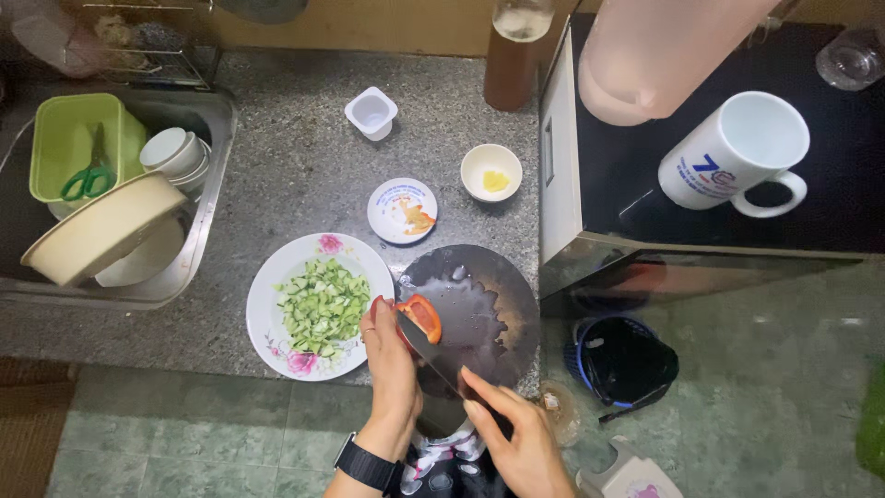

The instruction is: The person removes the core and seeds from a red bell pepper using a knife, then slices it into strips and dices it into small pieces on a cutting board. A plate of chopped cucumber is visible nearby.

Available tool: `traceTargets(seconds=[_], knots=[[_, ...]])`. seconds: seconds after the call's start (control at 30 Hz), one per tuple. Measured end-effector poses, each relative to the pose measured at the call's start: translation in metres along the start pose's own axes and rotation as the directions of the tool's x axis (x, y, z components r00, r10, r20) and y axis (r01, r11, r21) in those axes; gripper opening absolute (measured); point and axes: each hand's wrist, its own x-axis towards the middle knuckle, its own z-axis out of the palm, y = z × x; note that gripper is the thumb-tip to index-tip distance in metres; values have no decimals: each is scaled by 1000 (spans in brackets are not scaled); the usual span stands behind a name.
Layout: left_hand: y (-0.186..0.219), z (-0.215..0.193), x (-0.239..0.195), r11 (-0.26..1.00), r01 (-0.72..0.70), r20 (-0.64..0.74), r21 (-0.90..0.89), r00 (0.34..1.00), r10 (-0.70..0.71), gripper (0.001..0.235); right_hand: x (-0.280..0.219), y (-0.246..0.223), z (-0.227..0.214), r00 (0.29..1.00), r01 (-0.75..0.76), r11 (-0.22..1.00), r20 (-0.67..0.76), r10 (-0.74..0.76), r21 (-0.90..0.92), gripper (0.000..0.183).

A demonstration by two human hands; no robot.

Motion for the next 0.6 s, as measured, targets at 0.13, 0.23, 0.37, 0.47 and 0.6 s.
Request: traceTargets(seconds=[0.13,0.23,0.37,0.47,0.6], knots=[[11,2,-7,988,151,-43,43,988,-149,36,7,9,3,1000,2,998,-12,-1,57,41],[12,7,-16,984,146,-3,99,989,-146,33,30,17,13,1000,13,990,-23,-10,142,41],[13,4,-13,971,205,16,121,978,-208,33,34,30,12,997,-75,977,38,69,201,43],[13,-3,-7,976,205,23,75,978,-207,34,18,45,6,999,-31,988,20,28,152,43],[10,-1,-13,965,233,72,123,967,-242,37,33,61,14,989,-144,961,17,144,235,42]])
